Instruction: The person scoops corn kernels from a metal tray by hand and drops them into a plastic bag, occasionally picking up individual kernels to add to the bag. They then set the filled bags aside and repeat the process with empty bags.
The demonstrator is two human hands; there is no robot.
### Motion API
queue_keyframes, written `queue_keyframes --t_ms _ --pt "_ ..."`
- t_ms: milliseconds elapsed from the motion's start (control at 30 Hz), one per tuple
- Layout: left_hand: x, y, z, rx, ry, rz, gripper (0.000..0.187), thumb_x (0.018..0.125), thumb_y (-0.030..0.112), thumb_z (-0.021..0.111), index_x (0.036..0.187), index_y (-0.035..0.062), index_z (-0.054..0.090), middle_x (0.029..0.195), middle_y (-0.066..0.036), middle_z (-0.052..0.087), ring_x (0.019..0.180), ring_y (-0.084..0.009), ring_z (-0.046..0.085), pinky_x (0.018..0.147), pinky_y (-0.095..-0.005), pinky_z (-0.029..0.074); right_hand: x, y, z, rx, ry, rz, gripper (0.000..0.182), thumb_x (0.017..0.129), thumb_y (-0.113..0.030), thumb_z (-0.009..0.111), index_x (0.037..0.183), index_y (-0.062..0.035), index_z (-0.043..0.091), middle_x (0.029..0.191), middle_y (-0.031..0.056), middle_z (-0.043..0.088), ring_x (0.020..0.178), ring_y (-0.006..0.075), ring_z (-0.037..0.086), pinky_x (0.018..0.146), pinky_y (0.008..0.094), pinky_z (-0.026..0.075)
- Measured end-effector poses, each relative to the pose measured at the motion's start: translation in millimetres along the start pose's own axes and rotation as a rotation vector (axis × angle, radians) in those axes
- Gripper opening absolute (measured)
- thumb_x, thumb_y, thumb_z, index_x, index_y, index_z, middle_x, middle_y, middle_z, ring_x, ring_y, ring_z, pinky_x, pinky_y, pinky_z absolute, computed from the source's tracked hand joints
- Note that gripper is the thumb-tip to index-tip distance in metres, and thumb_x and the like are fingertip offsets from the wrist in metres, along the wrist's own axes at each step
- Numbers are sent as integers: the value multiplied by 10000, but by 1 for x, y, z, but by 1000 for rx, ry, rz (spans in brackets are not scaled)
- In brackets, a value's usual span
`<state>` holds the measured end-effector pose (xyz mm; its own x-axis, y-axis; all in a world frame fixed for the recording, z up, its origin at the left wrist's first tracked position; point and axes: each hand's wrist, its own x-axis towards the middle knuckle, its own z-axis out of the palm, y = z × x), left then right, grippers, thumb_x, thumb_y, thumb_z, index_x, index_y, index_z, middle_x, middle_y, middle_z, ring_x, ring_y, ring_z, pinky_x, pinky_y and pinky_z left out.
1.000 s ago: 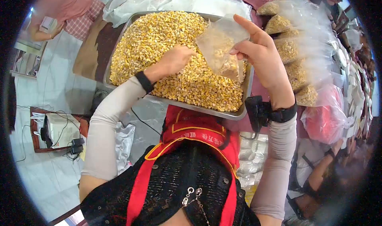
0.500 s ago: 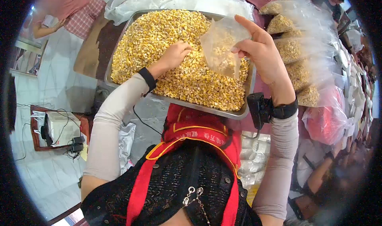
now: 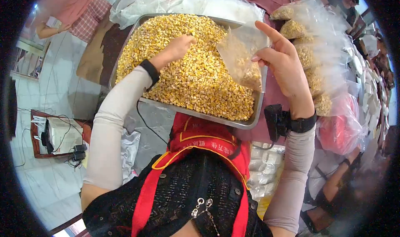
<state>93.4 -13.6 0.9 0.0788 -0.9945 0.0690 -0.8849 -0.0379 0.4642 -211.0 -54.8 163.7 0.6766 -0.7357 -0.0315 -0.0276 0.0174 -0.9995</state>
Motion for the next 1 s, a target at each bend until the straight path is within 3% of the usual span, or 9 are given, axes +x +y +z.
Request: queue_keyframes --t_ms 200,300,467,533,600,667,700,800,1000 --pt "38 -6 12 225 131 -46 202 787 97 484 946 -3 559 987 -213 554 908 -367 551 771 -442 450 -4 -9 0 14 21 5 575 726 3 514 1290 -7 404 794 16 556 657 60 506 608 181 401" --pt "30 17 31 255 -84 -88 211 774 100 506 951 -11 533 966 -221 553 894 -372 566 708 -475 470 -4 -3 -4 -39 0 24 577 725 11 510 1292 -5 401 803 10 559 651 52 497 610 180 403" --pt "9 28 35 300 -147 80 174 806 125 489 944 27 530 972 -210 559 843 -398 570 720 -472 458 -2 19 -6 -60 -22 73 577 721 35 493 1290 -2 403 831 9 566 658 52 488 630 182 411" --pt "8 25 29 50 -105 59 171 803 125 502 951 42 523 959 -205 561 841 -422 559 718 -475 446 -3 17 -6 -78 -15 31 540 724 30 481 1261 -12 443 816 10 566 654 57 492 632 181 411" --pt "8 29 16 -40 -97 -26 227 851 203 499 1032 66 507 931 -144 565 782 -326 562 664 -442 455 -3 20 -8 -69 2 43 506 728 22 474 1233 -21 472 817 17 565 647 58 495 624 181 409" --pt "-2 41 1 -1119 -57 -544 228 881 235 484 1048 87 533 889 -70 561 785 -220 557 647 -387 478 -5 22 -12 -66 23 57 475 733 15 467 1205 -31 501 819 24 565 641 59 498 617 180 406" --pt "-5 37 -3 -1338 -97 -514 243 904 267 469 1052 87 536 897 -37 521 812 -148 534 653 -347 494 -6 22 -14 -98 1 77 445 740 5 462 1178 -40 523 821 26 567 641 60 502 608 181 404" --pt "-10 36 -7 -1833 -102 -517 249 903 262 479 1052 69 527 921 -66 494 813 -150 533 665 -343 502 -8 16 -14 -178 -20 122 402 753 -15 456 1144 -43 549 812 23 563 640 60 505 584 186 400" --pt "-7 46 -6 -1985 40 -586 162 881 232 539 910 75 518 807 -35 471 709 -140 505 561 -268 452 -2 27 -14 -394 -10 15 395 770 -37 458 1158 -10 531 755 6 535 606 53 476 525 197 388"
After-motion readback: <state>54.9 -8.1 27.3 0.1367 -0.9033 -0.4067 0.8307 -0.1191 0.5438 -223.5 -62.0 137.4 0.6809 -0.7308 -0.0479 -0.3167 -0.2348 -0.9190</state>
